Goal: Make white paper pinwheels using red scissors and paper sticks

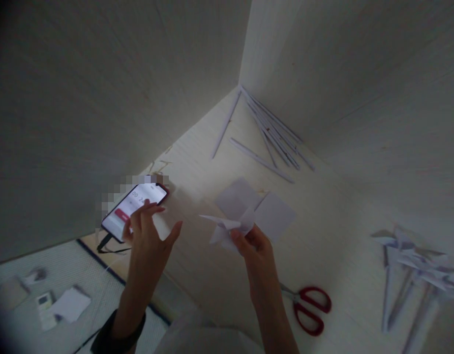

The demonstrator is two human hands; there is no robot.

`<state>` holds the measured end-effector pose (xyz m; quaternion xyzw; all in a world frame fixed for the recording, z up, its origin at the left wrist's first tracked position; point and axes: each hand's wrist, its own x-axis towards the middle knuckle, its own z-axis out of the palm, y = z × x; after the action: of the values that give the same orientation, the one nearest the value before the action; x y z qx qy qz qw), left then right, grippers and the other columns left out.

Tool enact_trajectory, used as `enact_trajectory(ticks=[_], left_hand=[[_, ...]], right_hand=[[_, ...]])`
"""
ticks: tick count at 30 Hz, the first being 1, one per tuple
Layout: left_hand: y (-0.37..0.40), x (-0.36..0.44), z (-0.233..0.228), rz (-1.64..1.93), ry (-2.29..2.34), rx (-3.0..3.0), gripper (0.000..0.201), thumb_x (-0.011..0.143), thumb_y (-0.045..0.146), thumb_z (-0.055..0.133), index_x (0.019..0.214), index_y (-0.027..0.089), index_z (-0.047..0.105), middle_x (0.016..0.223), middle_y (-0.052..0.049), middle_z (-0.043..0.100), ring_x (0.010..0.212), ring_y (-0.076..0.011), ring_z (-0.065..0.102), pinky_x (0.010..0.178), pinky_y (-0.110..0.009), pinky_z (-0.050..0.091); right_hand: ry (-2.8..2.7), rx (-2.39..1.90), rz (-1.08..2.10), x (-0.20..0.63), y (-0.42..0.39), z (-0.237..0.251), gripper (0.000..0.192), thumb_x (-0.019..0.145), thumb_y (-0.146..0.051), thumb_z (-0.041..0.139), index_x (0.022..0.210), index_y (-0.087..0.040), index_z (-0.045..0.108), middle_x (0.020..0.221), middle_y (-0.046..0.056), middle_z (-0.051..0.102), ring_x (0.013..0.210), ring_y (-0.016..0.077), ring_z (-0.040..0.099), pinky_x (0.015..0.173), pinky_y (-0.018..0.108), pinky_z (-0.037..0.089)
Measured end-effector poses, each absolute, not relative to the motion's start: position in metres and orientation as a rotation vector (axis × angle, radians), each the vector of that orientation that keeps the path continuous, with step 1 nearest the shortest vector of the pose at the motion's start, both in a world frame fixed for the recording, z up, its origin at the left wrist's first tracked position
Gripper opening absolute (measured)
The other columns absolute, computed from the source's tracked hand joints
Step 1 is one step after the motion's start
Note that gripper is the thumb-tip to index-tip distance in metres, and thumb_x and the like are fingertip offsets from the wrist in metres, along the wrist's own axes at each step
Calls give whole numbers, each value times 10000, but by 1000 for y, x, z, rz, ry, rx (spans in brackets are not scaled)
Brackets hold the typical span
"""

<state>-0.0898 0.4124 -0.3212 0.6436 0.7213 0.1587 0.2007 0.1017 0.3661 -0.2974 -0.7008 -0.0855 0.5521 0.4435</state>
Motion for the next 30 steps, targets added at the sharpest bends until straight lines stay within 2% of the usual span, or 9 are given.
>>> enact_trajectory(ticks=[3, 6, 12, 16, 22, 25, 30], left_hand=[[416, -88, -315, 546, 2009, 1730, 265, 848, 325, 623, 1060, 211, 513, 1281, -178, 565, 1365, -372, 429, 1112, -620, 250], [415, -85, -310, 677, 1909, 1647, 215, 844, 287, 609, 1032, 217, 531, 1200, -146, 599, 1270, -339, 514, 1088, -580, 343], [397, -64, -288, 701, 1299, 1094, 155, 910, 308, 580, 1030, 211, 590, 1058, -84, 664, 1033, -223, 663, 928, -383, 539], [381, -46, -256, 716, 1060, 855, 166, 898, 294, 626, 1038, 209, 654, 1107, -81, 684, 1023, -193, 663, 876, -297, 544], [343, -29, -208, 779, 1101, 727, 152, 796, 196, 723, 941, 209, 680, 887, -16, 713, 861, -161, 676, 812, -267, 537], [315, -27, -191, 847, 1105, 746, 182, 759, 200, 751, 924, 210, 676, 893, -12, 705, 827, -156, 672, 763, -255, 536], [261, -25, -164, 902, 1076, 903, 109, 739, 203, 767, 816, 187, 691, 822, -17, 672, 769, -162, 649, 708, -258, 529]], right_hand=[[-198, -1752, 1351, 103, 365, -298, 301, 667, -427, 831, 886, -223, 800, 871, 70, 794, 783, 230, 691, 722, 333, 503], [-194, -1723, 1395, 104, 364, -295, 292, 673, -432, 825, 871, -219, 800, 847, 69, 787, 764, 233, 688, 709, 335, 505], [-161, -1642, 1457, 99, 359, -280, 275, 652, -414, 839, 825, -203, 801, 756, 47, 765, 679, 199, 654, 663, 304, 491], [-238, -1593, 1394, 95, 347, -259, 234, 667, -385, 823, 823, -211, 795, 730, 33, 750, 703, 197, 647, 670, 298, 492], [-475, -1560, 1336, 100, 308, -222, 206, 705, -362, 773, 816, -189, 779, 747, 47, 766, 702, 215, 673, 670, 316, 521], [-521, -1563, 1298, 100, 279, -204, 202, 696, -349, 773, 829, -197, 779, 784, 51, 781, 734, 228, 695, 683, 322, 538], [-549, -1512, 1177, 98, 219, -177, 244, 681, -362, 797, 879, -221, 776, 829, 43, 787, 766, 229, 710, 713, 326, 559]])
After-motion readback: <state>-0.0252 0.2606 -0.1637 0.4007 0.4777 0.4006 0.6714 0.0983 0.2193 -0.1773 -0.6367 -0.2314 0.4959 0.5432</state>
